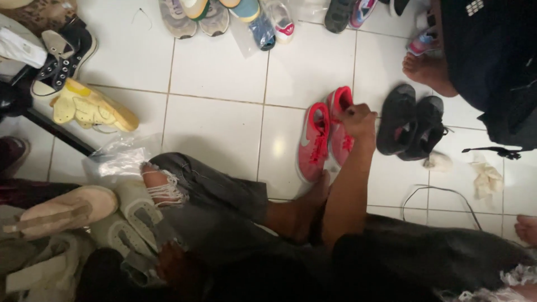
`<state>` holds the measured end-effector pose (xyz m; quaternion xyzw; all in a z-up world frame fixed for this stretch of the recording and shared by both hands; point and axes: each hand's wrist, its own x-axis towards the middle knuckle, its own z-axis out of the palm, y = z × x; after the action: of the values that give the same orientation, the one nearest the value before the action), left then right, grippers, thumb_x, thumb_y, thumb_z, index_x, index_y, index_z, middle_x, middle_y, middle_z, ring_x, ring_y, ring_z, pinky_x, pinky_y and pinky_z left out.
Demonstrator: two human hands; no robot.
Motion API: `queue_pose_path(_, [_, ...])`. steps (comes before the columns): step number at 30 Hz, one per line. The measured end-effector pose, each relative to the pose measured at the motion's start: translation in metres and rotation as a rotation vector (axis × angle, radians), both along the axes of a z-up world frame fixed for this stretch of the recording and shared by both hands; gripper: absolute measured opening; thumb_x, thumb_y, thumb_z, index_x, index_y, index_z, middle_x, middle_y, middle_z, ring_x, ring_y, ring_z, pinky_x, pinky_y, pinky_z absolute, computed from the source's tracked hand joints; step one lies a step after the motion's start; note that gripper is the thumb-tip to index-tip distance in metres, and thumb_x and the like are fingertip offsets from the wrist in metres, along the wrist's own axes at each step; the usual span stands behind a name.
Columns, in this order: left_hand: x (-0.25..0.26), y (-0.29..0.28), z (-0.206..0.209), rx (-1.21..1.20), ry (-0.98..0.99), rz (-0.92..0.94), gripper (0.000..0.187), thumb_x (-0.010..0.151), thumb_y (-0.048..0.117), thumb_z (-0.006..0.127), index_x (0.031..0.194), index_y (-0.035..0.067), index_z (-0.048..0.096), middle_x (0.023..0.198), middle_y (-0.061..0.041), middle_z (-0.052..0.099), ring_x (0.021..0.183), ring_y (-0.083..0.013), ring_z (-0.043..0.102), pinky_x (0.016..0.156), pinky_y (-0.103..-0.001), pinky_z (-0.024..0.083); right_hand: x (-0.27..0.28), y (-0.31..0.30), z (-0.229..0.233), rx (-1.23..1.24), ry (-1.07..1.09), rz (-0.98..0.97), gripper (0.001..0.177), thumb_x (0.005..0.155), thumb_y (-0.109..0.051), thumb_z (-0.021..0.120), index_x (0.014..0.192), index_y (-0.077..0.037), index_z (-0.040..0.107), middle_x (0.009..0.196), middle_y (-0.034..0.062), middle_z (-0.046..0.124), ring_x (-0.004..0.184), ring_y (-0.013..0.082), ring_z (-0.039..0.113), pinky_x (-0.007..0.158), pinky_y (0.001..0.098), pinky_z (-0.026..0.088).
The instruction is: A person sitting on the floor laces a red sneaker and then begins lacing a white sneaker.
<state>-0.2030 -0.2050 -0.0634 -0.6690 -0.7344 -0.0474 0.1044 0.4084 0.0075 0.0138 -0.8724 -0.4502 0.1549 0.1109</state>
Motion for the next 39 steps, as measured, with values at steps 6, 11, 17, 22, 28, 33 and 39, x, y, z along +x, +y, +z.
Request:
queue_pose_path(6, [-0.049, -0.105, -0.041, 0.024, -0.011, -0.006, 0.056, 0.095, 0.043, 0.047, 0.131, 0.004, 0.063, 0.129, -0.016, 0.07, 0.121, -0.0334, 0.065, 0.09, -0.052, 0.048, -0.02, -0.005, 0.002, -0.403, -0.029, 0.113, 0.069, 0.092, -0.071, 0.043, 0.099, -0.011, 0.077, 0.122, 0.017, 0.068, 0.126, 0.0424, 0.06, 0.107, 0.0505, 0.041])
queue_pose_path(11, [-0.035, -0.115, -0.065, 0.066, 0.008, 0.025, 0.051, 0.096, 0.041, 0.048, 0.13, 0.007, 0.062, 0.131, -0.014, 0.067, 0.123, -0.0309, 0.063, 0.093, -0.051, 0.046, -0.086, 0.026, -0.001, -0.178, 0.051, 0.077, 0.065, 0.078, -0.057, 0.078, 0.116, -0.005, 0.068, 0.125, 0.0203, 0.06, 0.122, 0.0568, 0.049, 0.096, 0.0621, 0.051])
queue_pose_path(17, [-0.001, -0.073, -0.061, 0.092, 0.055, 0.068, 0.045, 0.097, 0.039, 0.05, 0.13, 0.01, 0.061, 0.132, -0.011, 0.065, 0.125, -0.028, 0.06, 0.097, -0.049, 0.044, -0.166, 0.037, 0.009, 0.081, 0.083, 0.461, 0.04, 0.079, -0.035, 0.08, 0.107, -0.011, 0.065, 0.123, 0.0079, 0.065, 0.118, 0.0467, 0.055, 0.102, 0.0536, 0.048])
queue_pose_path(22, [0.021, 0.002, -0.026, 0.13, 0.092, 0.072, 0.041, 0.098, 0.037, 0.051, 0.129, 0.012, 0.06, 0.133, -0.009, 0.063, 0.127, -0.0255, 0.058, 0.1, -0.048, 0.042, -0.206, 0.029, -0.002, 0.212, 0.161, 0.813, 0.037, 0.072, -0.011, 0.078, 0.105, -0.012, 0.062, 0.13, 0.0023, 0.064, 0.122, 0.0335, 0.061, 0.113, 0.0436, 0.035])
queue_pose_path(28, [-0.019, -0.072, -0.093, 0.103, 0.181, 0.188, 0.036, 0.099, 0.035, 0.053, 0.128, 0.015, 0.058, 0.135, -0.006, 0.06, 0.129, -0.0225, 0.055, 0.104, -0.046, 0.039, -0.22, 0.005, -0.06, -0.02, -0.029, 0.943, 0.03, 0.068, -0.018, 0.071, 0.097, -0.025, 0.065, 0.131, -0.0114, 0.063, 0.134, 0.0358, 0.039, 0.104, 0.0484, 0.042])
queue_pose_path(33, [-0.011, -0.074, -0.139, 0.132, 0.166, 0.167, 0.032, 0.1, 0.033, 0.054, 0.127, 0.017, 0.057, 0.136, -0.004, 0.058, 0.13, -0.02, 0.052, 0.107, -0.044, 0.037, -0.217, -0.019, -0.062, 0.292, -0.008, 0.838, 0.021, 0.069, -0.021, 0.082, 0.078, -0.033, 0.066, 0.11, -0.0178, 0.075, 0.13, 0.0183, 0.052, 0.109, 0.0425, 0.03])
queue_pose_path(39, [-0.017, -0.035, -0.116, 0.229, 0.175, 0.12, 0.027, 0.101, 0.031, 0.056, 0.126, 0.02, 0.056, 0.138, -0.001, 0.055, 0.132, -0.017, 0.05, 0.111, -0.043, 0.035, -0.233, -0.051, -0.01, 0.619, -0.031, 0.531, 0.014, 0.074, -0.012, 0.075, 0.085, -0.02, 0.071, 0.08, 0.0017, 0.061, 0.084, 0.0285, 0.061, 0.085, 0.0418, 0.047])
